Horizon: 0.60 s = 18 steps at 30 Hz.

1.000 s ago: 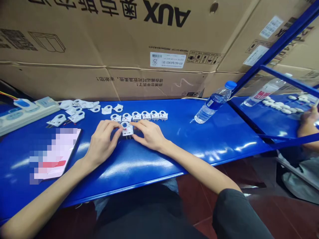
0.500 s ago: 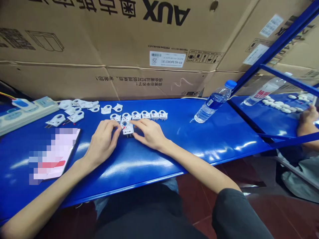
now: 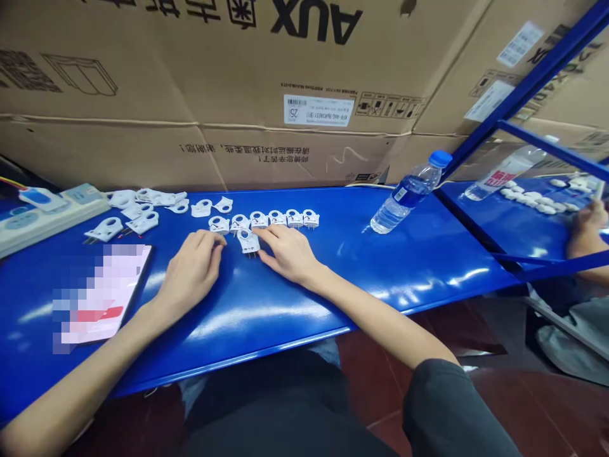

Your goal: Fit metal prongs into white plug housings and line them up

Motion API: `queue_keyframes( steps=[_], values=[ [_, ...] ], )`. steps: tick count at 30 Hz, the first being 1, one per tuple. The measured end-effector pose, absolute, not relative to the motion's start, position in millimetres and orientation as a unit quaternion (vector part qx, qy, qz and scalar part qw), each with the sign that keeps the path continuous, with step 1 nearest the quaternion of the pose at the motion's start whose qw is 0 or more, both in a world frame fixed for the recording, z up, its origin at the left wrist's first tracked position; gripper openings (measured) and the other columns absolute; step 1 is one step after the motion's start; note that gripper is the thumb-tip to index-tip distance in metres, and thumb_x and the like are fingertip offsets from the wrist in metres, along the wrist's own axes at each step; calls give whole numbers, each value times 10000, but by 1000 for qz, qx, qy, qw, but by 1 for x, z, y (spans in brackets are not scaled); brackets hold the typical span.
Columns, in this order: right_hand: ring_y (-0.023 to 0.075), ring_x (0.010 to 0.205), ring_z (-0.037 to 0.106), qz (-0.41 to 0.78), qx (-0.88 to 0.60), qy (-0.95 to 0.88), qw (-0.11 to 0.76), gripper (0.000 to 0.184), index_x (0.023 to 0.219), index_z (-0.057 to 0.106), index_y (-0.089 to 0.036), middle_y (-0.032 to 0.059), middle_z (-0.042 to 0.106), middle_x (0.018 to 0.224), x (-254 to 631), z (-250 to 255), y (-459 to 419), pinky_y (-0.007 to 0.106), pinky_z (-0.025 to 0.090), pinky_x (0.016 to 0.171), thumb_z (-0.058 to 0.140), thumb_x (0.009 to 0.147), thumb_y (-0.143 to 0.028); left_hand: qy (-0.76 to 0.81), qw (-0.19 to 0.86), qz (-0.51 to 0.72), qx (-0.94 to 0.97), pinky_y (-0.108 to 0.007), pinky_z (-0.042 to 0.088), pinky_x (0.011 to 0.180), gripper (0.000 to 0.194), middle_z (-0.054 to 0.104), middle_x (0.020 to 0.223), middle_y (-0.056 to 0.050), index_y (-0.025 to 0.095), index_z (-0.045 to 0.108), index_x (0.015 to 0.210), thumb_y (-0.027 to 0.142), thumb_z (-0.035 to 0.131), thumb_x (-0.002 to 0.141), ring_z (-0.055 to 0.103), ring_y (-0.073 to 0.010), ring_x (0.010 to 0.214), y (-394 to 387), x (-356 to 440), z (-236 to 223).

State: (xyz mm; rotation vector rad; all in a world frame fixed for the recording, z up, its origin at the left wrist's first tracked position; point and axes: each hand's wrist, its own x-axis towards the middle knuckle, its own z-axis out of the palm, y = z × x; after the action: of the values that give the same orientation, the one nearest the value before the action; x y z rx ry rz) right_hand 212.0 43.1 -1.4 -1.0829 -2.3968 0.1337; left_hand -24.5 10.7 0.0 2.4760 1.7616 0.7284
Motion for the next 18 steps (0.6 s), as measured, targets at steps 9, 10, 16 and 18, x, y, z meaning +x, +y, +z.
queue_keyframes(
  steps=[9,10,16,18],
  values=[
    [239,1056,684,57,-406,-881,235,417,1407,586,-197,102,715,1230,213,0,44,363,546,904,632,998,-262,583,-49,170,793,-449,471,831,280,678,1080,-132,193,654,1029,86,427,904,588,-342,1063,17,-38,12],
    [239,1053,685,59,-405,-882,235,419,1409,587,-195,103,716,1229,213,0,44,363,546,902,634,997,-260,571,-42,163,803,-437,474,814,271,680,1055,-121,200,646,1000,77,432,890,587,-329,1039,18,-39,11],
    [235,1016,688,67,-394,-885,240,413,1400,599,-185,107,714,1204,213,-1,44,357,552,870,634,996,-260,502,-2,164,849,-383,474,725,214,679,931,-58,238,568,847,53,462,843,578,-275,946,20,-36,3],
    [234,1013,687,67,-395,-883,244,409,1396,600,-195,102,714,1193,213,-1,45,355,553,870,633,993,-260,483,7,169,859,-386,479,735,212,681,941,-53,243,564,847,54,470,840,586,-270,951,19,-34,1]
  ],
)
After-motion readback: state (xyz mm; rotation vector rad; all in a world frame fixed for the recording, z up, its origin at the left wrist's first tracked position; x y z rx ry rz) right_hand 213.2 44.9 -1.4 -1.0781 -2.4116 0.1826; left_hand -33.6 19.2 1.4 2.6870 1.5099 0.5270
